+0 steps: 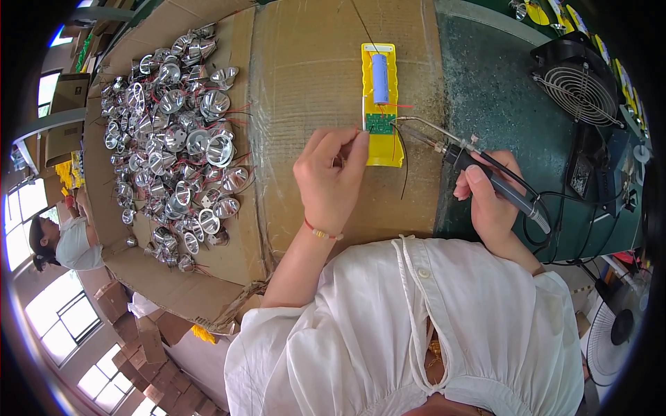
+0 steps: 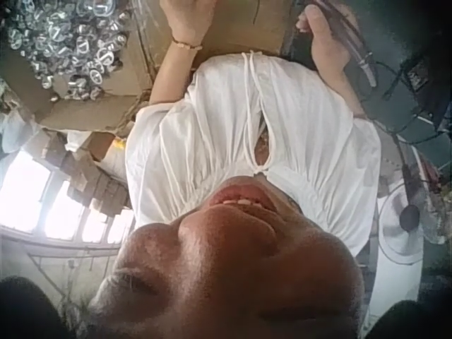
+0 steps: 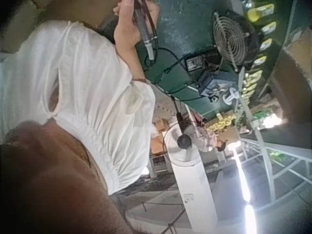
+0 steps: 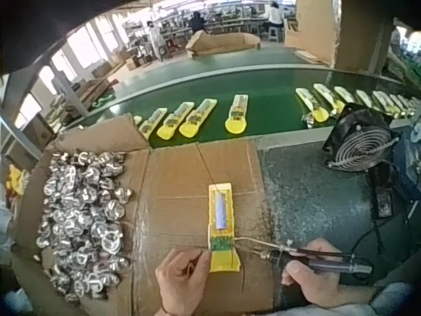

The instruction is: Soldering wires onto circuit boards and assembling them into flashlight housings.

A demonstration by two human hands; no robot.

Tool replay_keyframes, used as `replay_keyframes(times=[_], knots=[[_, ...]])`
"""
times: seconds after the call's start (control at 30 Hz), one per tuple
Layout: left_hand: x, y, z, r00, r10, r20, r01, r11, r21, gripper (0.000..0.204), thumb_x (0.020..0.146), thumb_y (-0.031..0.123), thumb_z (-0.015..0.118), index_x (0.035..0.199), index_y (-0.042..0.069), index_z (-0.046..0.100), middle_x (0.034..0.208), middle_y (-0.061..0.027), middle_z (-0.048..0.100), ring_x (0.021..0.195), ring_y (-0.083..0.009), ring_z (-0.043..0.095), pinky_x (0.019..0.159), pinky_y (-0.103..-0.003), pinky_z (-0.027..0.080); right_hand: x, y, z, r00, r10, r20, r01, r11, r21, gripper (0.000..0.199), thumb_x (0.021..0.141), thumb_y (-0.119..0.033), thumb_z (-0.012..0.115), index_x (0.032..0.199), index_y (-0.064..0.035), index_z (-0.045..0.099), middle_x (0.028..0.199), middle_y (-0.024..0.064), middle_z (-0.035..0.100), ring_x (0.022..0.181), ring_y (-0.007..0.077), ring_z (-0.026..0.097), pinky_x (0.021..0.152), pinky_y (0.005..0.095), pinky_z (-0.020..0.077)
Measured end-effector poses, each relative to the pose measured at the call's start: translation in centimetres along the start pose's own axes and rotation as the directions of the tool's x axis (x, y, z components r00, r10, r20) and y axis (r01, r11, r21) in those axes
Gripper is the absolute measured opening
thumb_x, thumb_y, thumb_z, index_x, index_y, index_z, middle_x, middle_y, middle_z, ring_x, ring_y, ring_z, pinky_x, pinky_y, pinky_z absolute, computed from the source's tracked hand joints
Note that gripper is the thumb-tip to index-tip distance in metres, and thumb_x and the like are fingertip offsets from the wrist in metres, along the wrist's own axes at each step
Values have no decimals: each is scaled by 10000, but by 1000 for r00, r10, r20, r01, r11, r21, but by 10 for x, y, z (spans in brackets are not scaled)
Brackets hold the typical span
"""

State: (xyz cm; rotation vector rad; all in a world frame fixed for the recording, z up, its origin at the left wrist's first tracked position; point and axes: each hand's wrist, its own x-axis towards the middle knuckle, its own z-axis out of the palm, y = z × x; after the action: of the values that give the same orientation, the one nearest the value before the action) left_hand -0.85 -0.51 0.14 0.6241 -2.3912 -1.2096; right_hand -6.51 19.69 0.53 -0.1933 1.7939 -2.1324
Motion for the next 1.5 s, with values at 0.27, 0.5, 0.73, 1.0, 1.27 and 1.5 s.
replay_keyframes(times=[0.27, 0.5, 0.73, 1.0, 1.27, 1.5], knots=[[2, 3, -2, 984, 121, 130, -123, 992, 10, 77, 706, 73, 682, 763, 24, 666, 836, -78, 548, 757, -227, 549, 650, -318, 450, -2, -2, 5, 999, -29, 16, 30, 994, -104, 170, 808, -68, 620, 905, 22, 513, 708, 89, 583, 578, 103, 561, 524, 224, 483], [11, 3, 1, 976, 51, 210, -83, 986, 147, 77, 695, 128, 678, 695, 52, 667, 768, -56, 525, 737, -235, 522, 646, -342, 434, 0, -4, 8, 999, -19, 35, 24, 988, -153, 163, 802, -63, 624, 890, 24, 518, 715, 88, 587, 581, 97, 557, 517, 227, 480], [16, 3, -2, 962, 34, 272, -77, 986, 151, 79, 691, 136, 682, 682, 59, 666, 755, -61, 525, 755, -242, 523, 656, -344, 438, -1, -5, 10, 999, -20, 29, 24, 986, -167, 168, 805, -78, 618, 897, 15, 512, 701, 81, 583, 563, 98, 553, 512, 221, 473], [18, 3, -2, 957, 15, 289, -57, 989, 137, 92, 689, 143, 684, 676, 54, 664, 759, -68, 532, 768, -249, 525, 656, -353, 441, -3, -1, 7, 1000, 17, 25, -14, 991, -137, 167, 810, -82, 625, 889, 17, 516, 716, 79, 587, 584, 94, 555, 529, 221, 479], [19, 4, -6, 952, -4, 305, -45, 987, 155, 106, 687, 148, 684, 664, 47, 661, 761, -77, 536, 772, -252, 528, 660, -350, 442, -3, 2, -4, 999, -2, -37, 1, 1000, -25, 190, 811, -109, 632, 917, 7, 525, 735, 82, 592, 591, 95, 567, 536, 216, 490], [18, 18, -11, 952, 3, 306, -58, 983, 173, 123, 704, 170, 688, 714, 49, 673, 757, -70, 570, 669, -224, 555, 599, -320, 453, 0, 1, -13, 999, -18, -49, 17, 999, -30, 195, 812, -117, 632, 919, 5, 523, 715, 80, 588, 582, 100, 561, 530, 215, 482]])
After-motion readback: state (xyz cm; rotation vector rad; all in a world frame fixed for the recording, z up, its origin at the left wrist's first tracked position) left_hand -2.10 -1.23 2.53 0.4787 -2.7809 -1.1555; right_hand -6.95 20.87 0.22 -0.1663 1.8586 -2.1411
